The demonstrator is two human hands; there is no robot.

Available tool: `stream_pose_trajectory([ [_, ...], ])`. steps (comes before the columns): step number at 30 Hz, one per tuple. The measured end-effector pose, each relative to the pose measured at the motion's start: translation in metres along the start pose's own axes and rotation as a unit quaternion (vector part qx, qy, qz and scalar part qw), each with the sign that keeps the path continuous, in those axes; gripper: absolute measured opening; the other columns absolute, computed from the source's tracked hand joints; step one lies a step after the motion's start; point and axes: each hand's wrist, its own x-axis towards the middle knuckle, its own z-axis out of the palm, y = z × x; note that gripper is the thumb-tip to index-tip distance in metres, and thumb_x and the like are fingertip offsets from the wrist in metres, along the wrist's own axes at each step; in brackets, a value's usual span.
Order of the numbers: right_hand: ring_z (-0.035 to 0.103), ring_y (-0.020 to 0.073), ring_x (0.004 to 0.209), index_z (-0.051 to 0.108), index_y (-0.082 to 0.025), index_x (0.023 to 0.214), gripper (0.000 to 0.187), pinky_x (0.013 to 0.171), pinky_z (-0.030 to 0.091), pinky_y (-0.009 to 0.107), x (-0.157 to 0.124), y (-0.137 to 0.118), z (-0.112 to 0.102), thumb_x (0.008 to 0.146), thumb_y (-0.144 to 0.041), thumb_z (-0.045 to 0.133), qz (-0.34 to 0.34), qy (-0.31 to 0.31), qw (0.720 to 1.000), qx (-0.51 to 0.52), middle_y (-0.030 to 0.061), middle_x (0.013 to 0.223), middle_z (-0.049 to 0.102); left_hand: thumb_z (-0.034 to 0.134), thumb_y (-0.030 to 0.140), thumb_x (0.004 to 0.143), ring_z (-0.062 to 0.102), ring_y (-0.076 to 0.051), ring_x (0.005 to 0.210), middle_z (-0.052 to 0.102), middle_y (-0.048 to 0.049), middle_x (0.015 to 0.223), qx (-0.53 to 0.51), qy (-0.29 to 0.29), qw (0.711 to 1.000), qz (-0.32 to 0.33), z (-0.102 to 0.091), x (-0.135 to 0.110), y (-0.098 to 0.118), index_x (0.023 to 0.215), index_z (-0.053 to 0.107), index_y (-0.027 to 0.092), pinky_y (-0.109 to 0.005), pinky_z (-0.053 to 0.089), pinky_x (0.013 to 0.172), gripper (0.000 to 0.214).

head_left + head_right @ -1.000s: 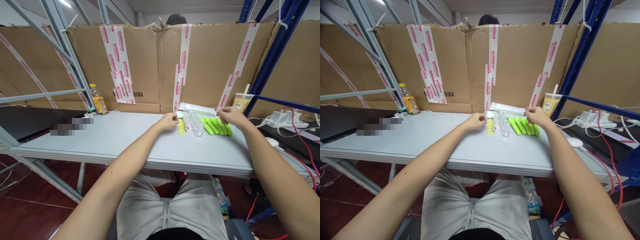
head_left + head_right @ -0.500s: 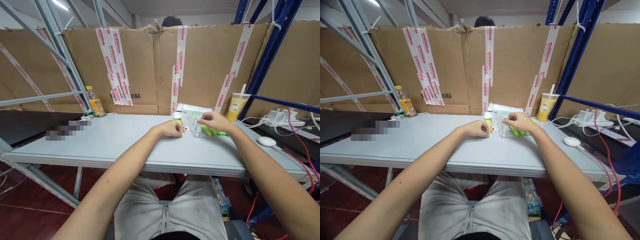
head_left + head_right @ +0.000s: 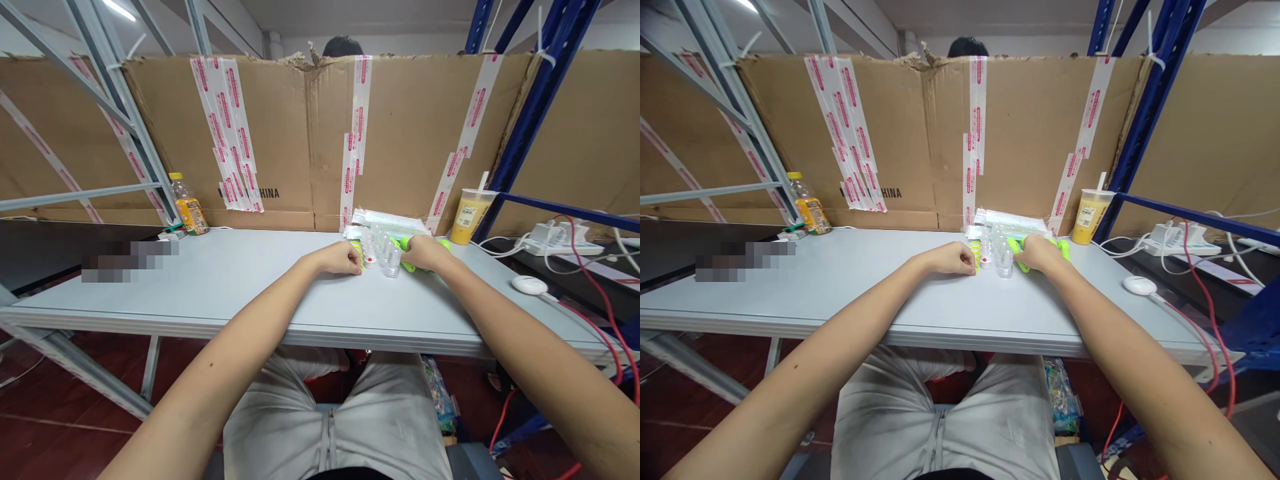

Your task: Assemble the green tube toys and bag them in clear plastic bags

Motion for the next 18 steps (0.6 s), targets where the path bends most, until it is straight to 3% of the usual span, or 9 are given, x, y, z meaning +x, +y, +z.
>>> stream_pose_trajectory([
  [3,0.067,0.0277,0.079,0.071,-0.015,0.079,0.029,0.06,0.045,0.032,-0.002,-0.008,0.001,0.075,-0.042,0.062,0.018,-0.006,1.0,-0.024,0.0173,0.089,0.07,0.068,0.029,0.068,0.053,-0.013,0.064,0.062,-0.0004,0.066,-0.023,0.0,1.0,0.006,-0.001,0.0,-0.001,0.064,0.066,0.016,-0.026,0.038,0.06,0.014],
  [6,0.066,0.0274,0.075,0.07,-0.015,0.075,0.025,0.059,0.044,0.032,-0.004,-0.005,-0.004,0.073,-0.039,0.063,0.051,0.016,0.998,0.025,0.0169,0.083,0.069,0.069,0.027,0.067,0.055,-0.013,0.067,0.064,-0.0011,0.069,-0.07,0.017,0.997,0.022,-0.003,0.0,0.0,0.068,0.069,0.015,-0.026,0.04,0.062,0.012],
  [10,0.058,0.0218,0.064,0.062,-0.017,0.067,0.025,0.054,0.039,0.03,-0.009,0.009,-0.021,0.075,-0.041,0.062,0.093,0.147,0.965,0.196,0.0093,0.067,0.062,0.069,0.03,0.071,0.057,-0.012,0.07,0.065,-0.0026,0.072,-0.127,0.105,0.986,0.038,-0.009,0.0,0.006,0.07,0.069,0.014,-0.026,0.043,0.065,0.016],
  [12,0.05,0.0171,0.056,0.057,-0.019,0.066,0.022,0.05,0.035,0.028,-0.013,0.014,-0.029,0.075,-0.039,0.063,0.067,0.227,0.912,0.334,0.0027,0.059,0.053,0.07,0.033,0.071,0.057,-0.012,0.071,0.066,-0.0032,0.075,-0.163,0.161,0.973,0.033,-0.012,-0.001,0.009,0.071,0.068,0.014,-0.026,0.044,0.065,0.019],
  [13,0.046,0.0148,0.053,0.054,-0.02,0.068,0.02,0.047,0.033,0.027,-0.015,0.015,-0.031,0.074,-0.037,0.063,0.042,0.239,0.876,0.417,-0.0003,0.057,0.049,0.071,0.034,0.071,0.057,-0.012,0.072,0.065,-0.0033,0.076,-0.184,0.182,0.966,0.026,-0.014,-0.001,0.01,0.072,0.067,0.015,-0.026,0.044,0.063,0.02],
  [16,0.044,0.0116,0.052,0.049,-0.021,0.073,0.017,0.045,0.033,0.025,-0.022,0.011,-0.036,0.069,-0.027,0.065,-0.057,0.184,0.761,0.619,-0.0034,0.063,0.047,0.072,0.036,0.071,0.058,-0.013,0.071,0.064,-0.0031,0.073,-0.235,0.216,0.948,0.012,-0.019,-0.002,0.009,0.074,0.066,0.015,-0.026,0.047,0.059,0.022],
  [18,0.052,0.0126,0.062,0.047,-0.021,0.071,0.019,0.053,0.042,0.025,-0.027,0.003,-0.037,0.064,-0.019,0.065,-0.139,0.122,0.707,0.683,-0.0013,0.071,0.054,0.073,0.035,0.071,0.059,-0.013,0.07,0.063,-0.0029,0.071,-0.256,0.231,0.939,0.011,-0.021,-0.002,0.008,0.073,0.065,0.015,-0.028,0.05,0.061,0.022],
])
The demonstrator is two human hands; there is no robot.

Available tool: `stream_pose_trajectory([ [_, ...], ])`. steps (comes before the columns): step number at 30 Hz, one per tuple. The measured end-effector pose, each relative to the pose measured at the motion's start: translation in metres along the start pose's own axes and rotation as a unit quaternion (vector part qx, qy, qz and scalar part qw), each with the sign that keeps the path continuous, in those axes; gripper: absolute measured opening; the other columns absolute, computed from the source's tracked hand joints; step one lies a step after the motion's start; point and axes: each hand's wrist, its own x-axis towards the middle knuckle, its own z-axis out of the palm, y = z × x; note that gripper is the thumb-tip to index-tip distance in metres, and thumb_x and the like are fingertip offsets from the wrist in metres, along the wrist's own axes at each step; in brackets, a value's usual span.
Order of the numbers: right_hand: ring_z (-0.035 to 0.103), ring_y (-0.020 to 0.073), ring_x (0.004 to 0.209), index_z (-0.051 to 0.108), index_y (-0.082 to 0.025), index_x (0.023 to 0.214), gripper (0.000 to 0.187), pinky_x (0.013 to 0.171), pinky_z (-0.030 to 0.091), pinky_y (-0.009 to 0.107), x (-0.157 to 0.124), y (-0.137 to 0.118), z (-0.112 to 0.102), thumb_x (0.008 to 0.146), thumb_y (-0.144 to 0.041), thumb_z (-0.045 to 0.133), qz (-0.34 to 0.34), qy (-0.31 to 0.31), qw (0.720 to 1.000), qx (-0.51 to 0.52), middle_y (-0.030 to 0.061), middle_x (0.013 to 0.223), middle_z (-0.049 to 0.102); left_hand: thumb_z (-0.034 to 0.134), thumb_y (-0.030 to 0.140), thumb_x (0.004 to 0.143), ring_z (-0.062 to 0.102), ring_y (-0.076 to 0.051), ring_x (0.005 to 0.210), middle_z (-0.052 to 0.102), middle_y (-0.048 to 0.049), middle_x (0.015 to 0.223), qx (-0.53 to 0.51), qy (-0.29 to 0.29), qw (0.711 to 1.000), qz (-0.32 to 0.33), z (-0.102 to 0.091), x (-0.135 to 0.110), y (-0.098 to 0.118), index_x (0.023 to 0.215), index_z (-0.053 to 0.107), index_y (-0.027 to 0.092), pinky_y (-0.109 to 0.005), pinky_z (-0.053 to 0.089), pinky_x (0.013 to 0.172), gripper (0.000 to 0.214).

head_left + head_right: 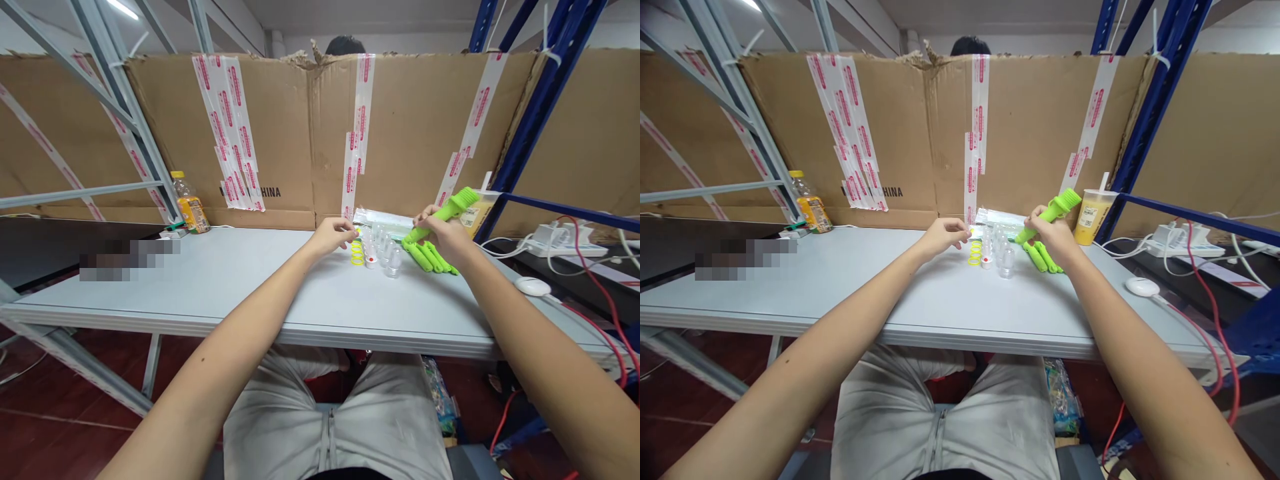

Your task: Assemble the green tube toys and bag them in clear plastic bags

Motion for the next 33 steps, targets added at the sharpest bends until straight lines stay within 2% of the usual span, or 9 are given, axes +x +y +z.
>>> stream_pose_trajectory([
  [3,0.058,0.015,0.067,0.044,-0.021,0.069,0.022,0.065,0.05,0.03,-0.01,-0.005,0.014,0.062,-0.015,0.064,0.006,-0.132,0.988,0.074,-0.0006,0.067,0.056,0.074,0.034,0.072,0.061,-0.012,0.068,0.064,-0.0031,0.073,-0.044,0.014,0.999,0.004,0.0,0.001,-0.001,0.074,0.065,0.014,-0.031,0.053,0.068,0.022],
  [6,0.042,0.0104,0.042,0.047,-0.023,0.081,0.019,0.043,0.042,0.027,-0.023,-0.009,0.028,0.074,-0.022,0.064,0.128,-0.271,0.953,0.041,-0.0059,0.056,0.047,0.077,0.035,0.07,0.063,-0.013,0.07,0.064,-0.0034,0.073,-0.104,0.012,0.994,0.017,0.002,0.003,-0.002,0.074,0.065,0.012,-0.032,0.053,0.071,0.026],
  [9,0.029,0.0068,0.035,0.049,-0.023,0.091,0.022,0.032,0.026,0.021,-0.03,-0.006,0.038,0.086,-0.038,0.064,0.212,-0.333,0.918,-0.035,-0.0077,0.055,0.043,0.081,0.037,0.067,0.064,-0.015,0.073,0.064,-0.0034,0.076,-0.174,-0.004,0.985,0.018,0.003,0.003,0.001,0.074,0.064,0.012,-0.033,0.052,0.071,0.032],
  [13,0.03,0.0049,0.036,0.049,-0.022,0.092,0.041,0.029,0.024,0.018,-0.032,-0.002,0.042,0.09,-0.062,0.055,0.237,-0.321,0.913,-0.082,-0.0063,0.058,0.042,0.084,0.039,0.065,0.065,-0.014,0.071,0.066,-0.0033,0.08,-0.225,-0.031,0.974,0.009,0.002,0.0,0.007,0.08,0.063,0.012,-0.033,0.05,0.071,0.037],
  [15,0.031,0.0046,0.034,0.049,-0.022,0.097,0.045,0.027,0.025,0.019,-0.032,-0.002,0.041,0.09,-0.067,0.052,0.249,-0.319,0.91,-0.093,-0.0057,0.06,0.044,0.084,0.04,0.067,0.065,-0.014,0.07,0.067,-0.0037,0.079,-0.226,-0.05,0.973,0.009,0.003,-0.002,0.009,0.081,0.064,0.012,-0.033,0.05,0.072,0.037],
  [21,0.04,0.0074,0.031,0.044,-0.025,0.118,0.042,0.028,0.037,0.022,-0.033,-0.005,0.041,0.092,-0.055,0.057,0.202,-0.328,0.915,-0.121,-0.0063,0.065,0.055,0.081,0.042,0.071,0.06,-0.012,0.07,0.067,-0.0053,0.078,-0.185,-0.09,0.978,0.031,0.006,-0.004,0.011,0.085,0.072,0.01,-0.032,0.047,0.072,0.036],
  [27,0.048,0.0091,0.033,0.025,-0.027,0.151,0.069,0.035,0.041,0.021,-0.034,-0.006,0.041,0.094,-0.046,0.058,0.137,-0.331,0.916,-0.18,-0.0068,0.064,0.061,0.081,0.045,0.07,0.056,-0.011,0.069,0.066,-0.0046,0.076,-0.156,-0.107,0.981,0.033,0.004,-0.002,0.005,0.085,0.073,0.011,-0.03,0.045,0.071,0.037],
  [30,0.049,0.0086,0.035,0.02,-0.033,0.156,0.076,0.037,0.041,0.021,-0.035,-0.005,0.041,0.092,-0.043,0.06,0.106,-0.321,0.922,-0.19,-0.0064,0.068,0.062,0.079,0.048,0.073,0.058,-0.013,0.072,0.067,-0.0064,0.08,-0.153,-0.14,0.978,0.024,0.003,-0.002,0.002,0.088,0.073,0.012,-0.032,0.046,0.074,0.04],
  [33,0.046,0.0086,0.036,0.023,-0.032,0.157,0.075,0.037,0.039,0.021,-0.036,-0.003,0.042,0.092,-0.04,0.06,0.075,-0.311,0.927,-0.197,-0.0085,0.061,0.056,0.077,0.05,0.075,0.059,-0.014,0.073,0.067,-0.0078,0.082,-0.154,-0.168,0.973,0.02,0.003,-0.001,0.001,0.09,0.073,0.011,-0.032,0.046,0.074,0.042],
])
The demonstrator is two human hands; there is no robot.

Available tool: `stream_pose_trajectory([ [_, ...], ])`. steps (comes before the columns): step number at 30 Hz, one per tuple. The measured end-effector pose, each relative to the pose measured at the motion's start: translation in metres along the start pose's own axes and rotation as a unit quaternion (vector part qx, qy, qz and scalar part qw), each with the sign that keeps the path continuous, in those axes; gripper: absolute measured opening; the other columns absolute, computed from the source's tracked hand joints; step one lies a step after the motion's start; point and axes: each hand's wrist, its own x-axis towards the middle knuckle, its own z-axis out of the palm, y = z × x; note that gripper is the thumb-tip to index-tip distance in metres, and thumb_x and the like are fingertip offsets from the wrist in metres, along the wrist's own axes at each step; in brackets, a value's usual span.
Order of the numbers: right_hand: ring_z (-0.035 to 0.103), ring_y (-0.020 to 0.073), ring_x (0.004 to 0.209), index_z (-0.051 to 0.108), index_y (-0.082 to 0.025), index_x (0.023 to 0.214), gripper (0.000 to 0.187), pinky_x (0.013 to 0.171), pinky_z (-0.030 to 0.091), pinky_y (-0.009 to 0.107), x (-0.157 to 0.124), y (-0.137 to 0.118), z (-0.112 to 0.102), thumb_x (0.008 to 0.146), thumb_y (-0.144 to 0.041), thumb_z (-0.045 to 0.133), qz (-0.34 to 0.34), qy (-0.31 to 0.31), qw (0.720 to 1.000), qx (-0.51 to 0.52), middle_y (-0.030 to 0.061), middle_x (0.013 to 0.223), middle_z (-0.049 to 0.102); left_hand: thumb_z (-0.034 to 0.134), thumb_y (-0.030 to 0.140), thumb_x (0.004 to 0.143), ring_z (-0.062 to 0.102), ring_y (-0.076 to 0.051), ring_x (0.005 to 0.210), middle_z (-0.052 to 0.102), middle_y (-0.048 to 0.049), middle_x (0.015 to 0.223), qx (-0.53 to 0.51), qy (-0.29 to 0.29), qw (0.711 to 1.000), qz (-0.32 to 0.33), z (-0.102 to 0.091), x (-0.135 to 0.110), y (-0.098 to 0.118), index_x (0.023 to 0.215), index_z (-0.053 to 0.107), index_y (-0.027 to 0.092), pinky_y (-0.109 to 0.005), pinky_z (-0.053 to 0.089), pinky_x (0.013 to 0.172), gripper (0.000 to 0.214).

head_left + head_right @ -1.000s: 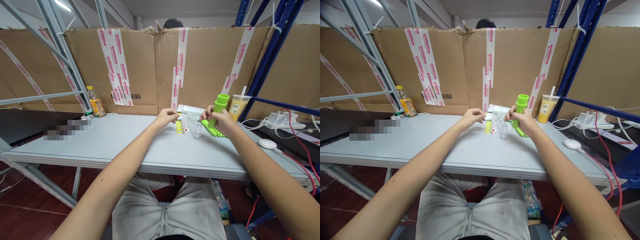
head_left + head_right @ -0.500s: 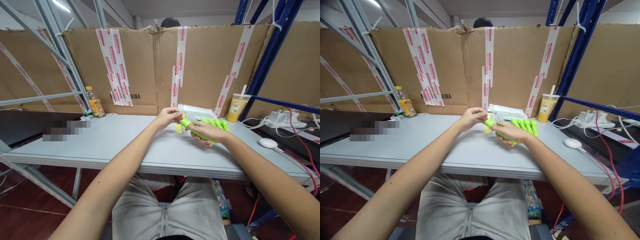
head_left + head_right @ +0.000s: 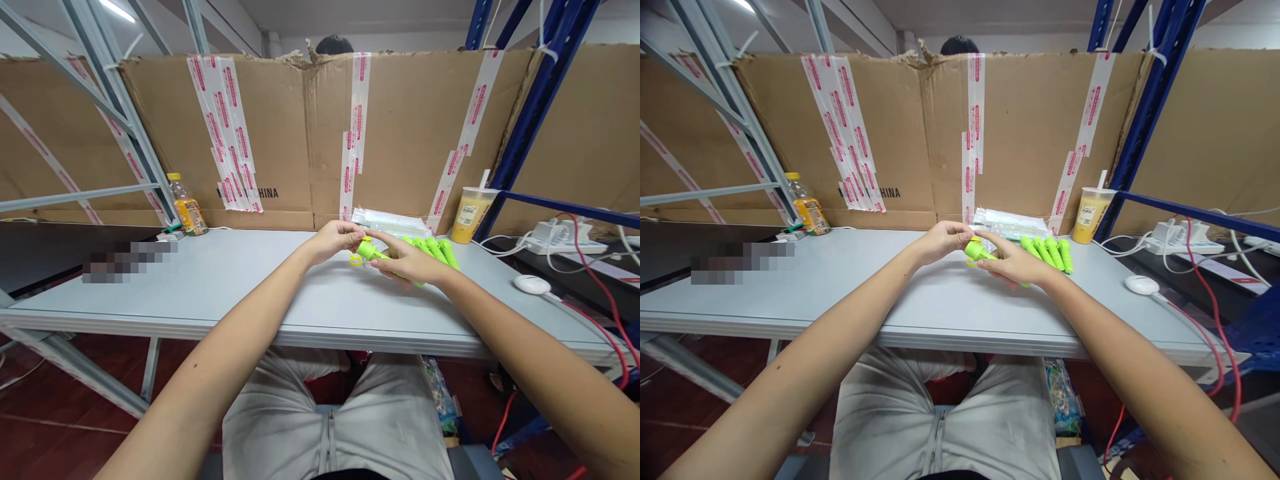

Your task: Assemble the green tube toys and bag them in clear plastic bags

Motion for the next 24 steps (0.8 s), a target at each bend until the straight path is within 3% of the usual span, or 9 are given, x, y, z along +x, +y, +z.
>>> stream_pose_trajectory([
  [7,0.046,0.0106,0.036,0.029,-0.026,0.157,0.071,0.041,0.04,0.023,0.0025,0.0022,0.0014,0.093,-0.043,0.057,-0.011,0.013,0.997,-0.072,-0.0091,0.053,0.05,0.078,0.048,0.075,0.058,-0.013,0.074,0.066,-0.0066,0.083,-0.009,-0.007,1.0,-0.007,-0.001,0.0003,-0.001,0.09,0.073,0.011,-0.032,0.046,0.076,0.04],
  [12,0.047,0.0103,0.037,0.039,-0.025,0.154,0.066,0.041,0.039,0.023,0.0031,0.0012,0.0006,0.093,-0.043,0.056,-0.001,0.031,0.994,-0.102,-0.0063,0.058,0.053,0.08,0.045,0.072,0.058,-0.013,0.074,0.065,-0.0052,0.081,-0.033,-0.001,0.999,-0.014,-0.0008,0.0,0.0009,0.086,0.072,0.012,-0.032,0.046,0.076,0.037],
  [17,0.046,0.0102,0.038,0.034,-0.026,0.156,0.071,0.04,0.039,0.023,0.0022,0.0005,0.0034,0.091,-0.045,0.058,-0.006,0.044,0.994,-0.102,-0.0049,0.062,0.056,0.081,0.043,0.072,0.058,-0.013,0.073,0.064,-0.0053,0.082,-0.049,-0.027,0.998,-0.037,0.0011,-0.0017,0.0046,0.087,0.067,0.012,-0.03,0.045,0.071,0.037],
  [24,0.049,0.0136,0.045,0.044,-0.026,0.152,0.067,0.048,0.043,0.026,0.0036,-0.0015,0.0056,0.09,-0.045,0.06,-0.011,0.064,0.989,-0.134,0.0004,0.067,0.063,0.087,0.038,0.066,0.057,-0.011,0.068,0.06,-0.0001,0.076,-0.088,0.003,0.995,-0.052,0.0054,-0.0021,0.0063,0.09,0.056,0.015,-0.029,0.044,0.068,0.045],
])
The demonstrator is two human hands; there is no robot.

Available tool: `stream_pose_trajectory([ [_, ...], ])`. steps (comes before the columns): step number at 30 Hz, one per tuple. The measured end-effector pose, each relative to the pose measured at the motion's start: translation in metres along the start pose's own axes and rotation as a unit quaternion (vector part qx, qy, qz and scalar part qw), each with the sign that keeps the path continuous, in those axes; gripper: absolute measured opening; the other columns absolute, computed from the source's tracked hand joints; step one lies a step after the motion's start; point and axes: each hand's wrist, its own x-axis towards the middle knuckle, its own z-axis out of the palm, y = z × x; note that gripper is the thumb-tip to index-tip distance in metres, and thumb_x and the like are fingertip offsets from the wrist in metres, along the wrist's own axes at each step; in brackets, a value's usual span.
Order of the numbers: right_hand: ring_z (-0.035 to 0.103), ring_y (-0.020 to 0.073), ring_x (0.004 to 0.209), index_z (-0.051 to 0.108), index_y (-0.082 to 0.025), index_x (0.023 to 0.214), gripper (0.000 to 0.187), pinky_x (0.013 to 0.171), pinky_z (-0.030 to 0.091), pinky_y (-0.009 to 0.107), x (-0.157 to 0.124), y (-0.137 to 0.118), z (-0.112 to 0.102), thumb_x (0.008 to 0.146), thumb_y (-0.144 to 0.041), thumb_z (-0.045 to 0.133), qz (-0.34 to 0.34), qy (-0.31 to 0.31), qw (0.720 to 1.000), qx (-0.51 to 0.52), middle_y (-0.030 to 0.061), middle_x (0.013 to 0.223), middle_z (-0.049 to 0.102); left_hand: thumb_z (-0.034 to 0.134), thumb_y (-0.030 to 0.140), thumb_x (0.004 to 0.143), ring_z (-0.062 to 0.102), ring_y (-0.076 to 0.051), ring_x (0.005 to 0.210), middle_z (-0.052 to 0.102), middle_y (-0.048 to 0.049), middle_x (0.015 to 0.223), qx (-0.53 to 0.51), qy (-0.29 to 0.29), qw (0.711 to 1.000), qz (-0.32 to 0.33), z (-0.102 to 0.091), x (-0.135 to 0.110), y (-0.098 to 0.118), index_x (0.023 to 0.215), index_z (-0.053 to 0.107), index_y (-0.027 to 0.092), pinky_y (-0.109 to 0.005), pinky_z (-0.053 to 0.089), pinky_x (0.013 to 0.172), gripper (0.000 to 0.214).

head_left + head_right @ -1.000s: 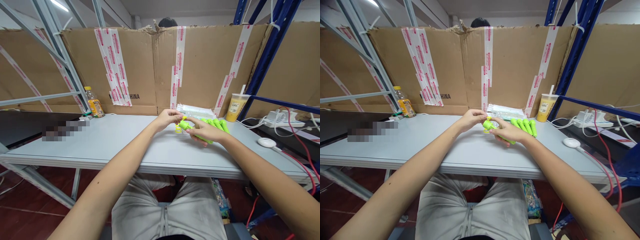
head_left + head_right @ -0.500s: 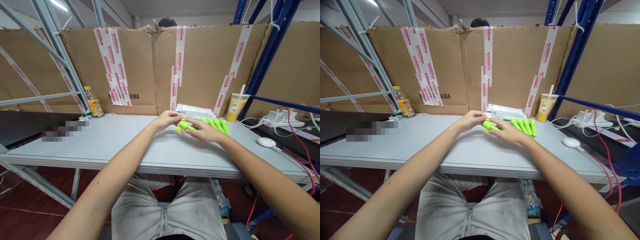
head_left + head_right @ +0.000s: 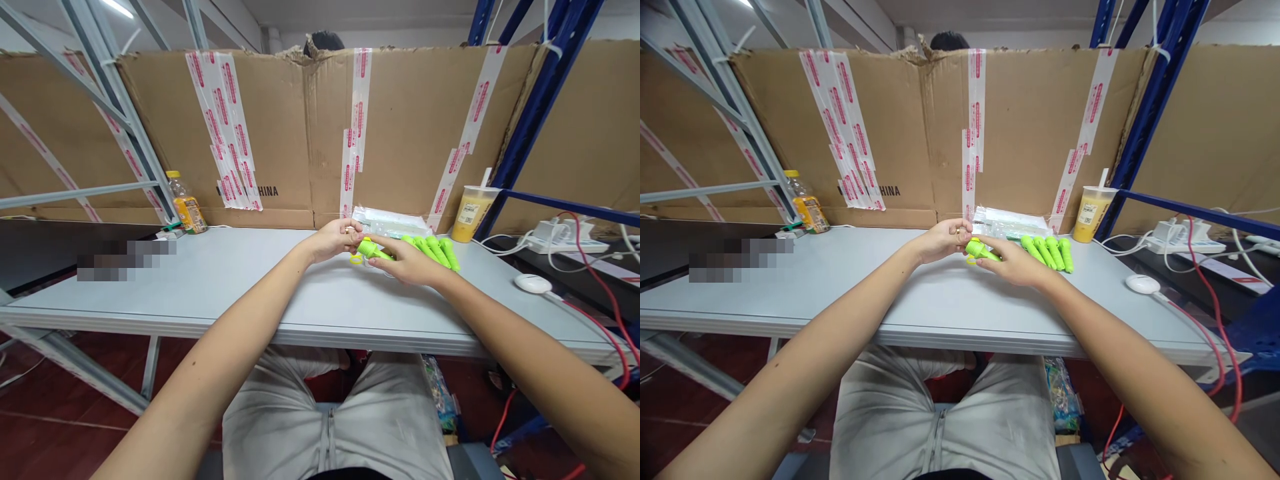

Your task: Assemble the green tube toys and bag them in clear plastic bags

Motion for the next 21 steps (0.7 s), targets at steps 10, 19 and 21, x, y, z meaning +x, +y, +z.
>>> stream_pose_trajectory([
  [10,0.044,0.0104,0.032,0.046,-0.023,0.148,0.057,0.038,0.037,0.024,0.005,0.0,0.007,0.095,-0.043,0.053,0.035,0.021,0.999,0.004,-0.0046,0.058,0.055,0.083,0.034,0.068,0.048,-0.008,0.062,0.049,0.0044,0.07,0.017,0.024,0.998,0.052,0.001,0.003,0.003,0.08,0.047,0.018,-0.025,0.035,0.061,0.041],
  [19,0.041,0.0085,0.026,0.05,-0.024,0.14,0.048,0.027,0.032,0.023,0.015,0.001,0.014,0.095,-0.039,0.054,0.055,0.088,0.992,0.073,-0.0028,0.062,0.056,0.081,0.029,0.07,0.047,-0.007,0.065,0.049,0.004,0.075,0.064,0.016,0.989,0.13,0.009,0.0,0.014,0.081,0.045,0.019,-0.023,0.037,0.061,0.039],
  [21,0.04,0.0089,0.025,0.052,-0.024,0.137,0.045,0.025,0.031,0.022,0.016,0.0,0.016,0.094,-0.038,0.054,0.056,0.106,0.989,0.083,-0.0038,0.059,0.055,0.081,0.03,0.07,0.046,-0.007,0.064,0.048,0.0046,0.073,0.062,0.012,0.99,0.124,0.01,0.0,0.015,0.08,0.044,0.019,-0.023,0.036,0.06,0.04],
])
